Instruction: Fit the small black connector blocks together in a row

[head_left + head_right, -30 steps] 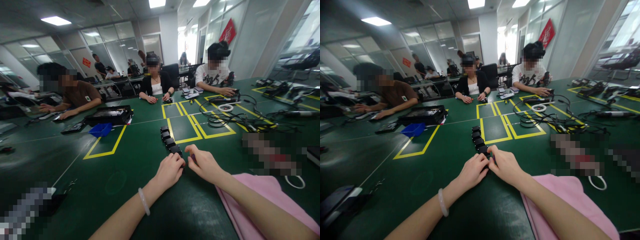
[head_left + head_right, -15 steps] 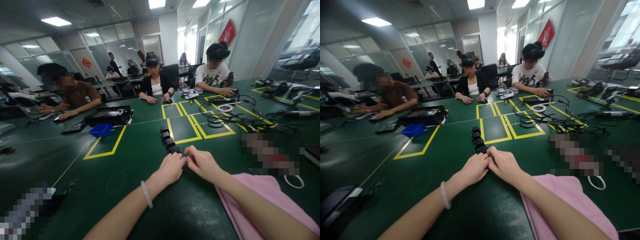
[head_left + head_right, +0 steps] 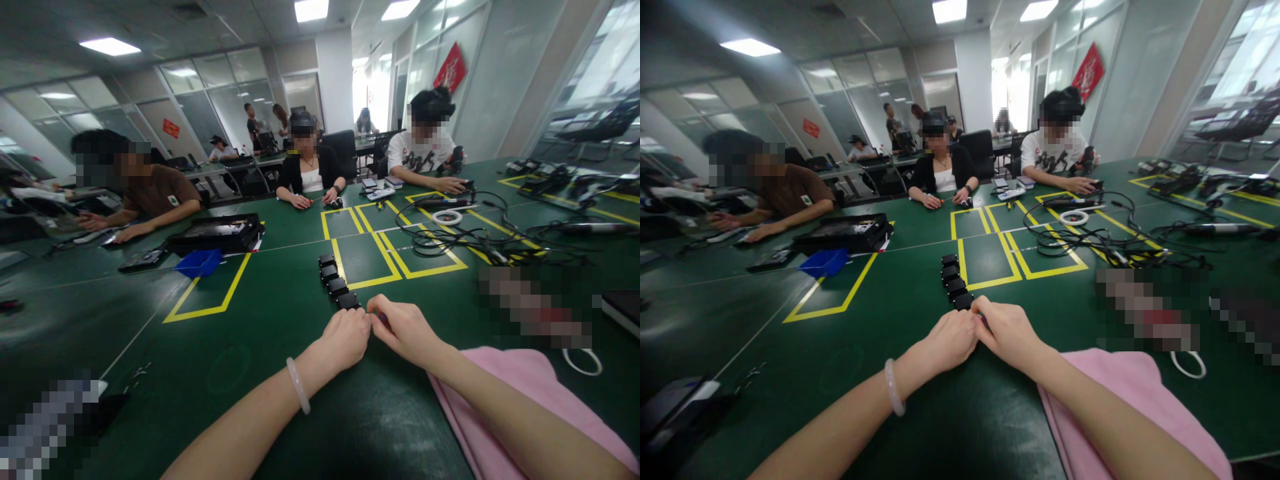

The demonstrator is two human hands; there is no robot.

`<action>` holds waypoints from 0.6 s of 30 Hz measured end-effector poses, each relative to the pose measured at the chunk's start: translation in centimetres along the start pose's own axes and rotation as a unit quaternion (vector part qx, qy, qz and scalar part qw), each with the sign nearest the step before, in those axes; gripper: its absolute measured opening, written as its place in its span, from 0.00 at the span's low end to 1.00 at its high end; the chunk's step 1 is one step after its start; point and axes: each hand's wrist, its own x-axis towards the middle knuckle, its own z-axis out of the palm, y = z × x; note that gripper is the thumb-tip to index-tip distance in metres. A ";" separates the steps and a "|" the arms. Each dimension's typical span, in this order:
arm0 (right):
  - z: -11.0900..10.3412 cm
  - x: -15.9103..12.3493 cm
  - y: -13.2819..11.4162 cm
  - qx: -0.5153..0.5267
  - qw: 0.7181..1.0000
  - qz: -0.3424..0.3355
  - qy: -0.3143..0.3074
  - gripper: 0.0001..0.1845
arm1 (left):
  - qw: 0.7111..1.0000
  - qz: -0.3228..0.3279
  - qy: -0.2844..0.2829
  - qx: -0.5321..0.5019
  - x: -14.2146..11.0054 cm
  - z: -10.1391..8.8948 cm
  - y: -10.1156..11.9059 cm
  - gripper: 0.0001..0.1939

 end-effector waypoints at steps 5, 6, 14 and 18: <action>-0.1 -0.1 0.2 0.032 0.999 0.007 0.023 0.04 | 1.000 -0.014 0.005 -0.004 -0.4 0.0 0.0 0.08; -0.2 -0.2 0.2 0.046 0.998 0.013 0.029 0.04 | 1.000 -0.019 0.005 -0.005 -0.6 -0.2 0.0 0.08; -0.1 0.1 2.1 0.248 0.952 0.107 0.143 0.05 | 0.987 -0.054 0.021 -0.147 -3.9 -3.2 -1.7 0.02; 0.6 0.5 2.9 0.307 0.931 0.149 0.132 0.08 | 0.964 -0.188 0.036 -0.183 -8.8 -3.6 -7.1 0.06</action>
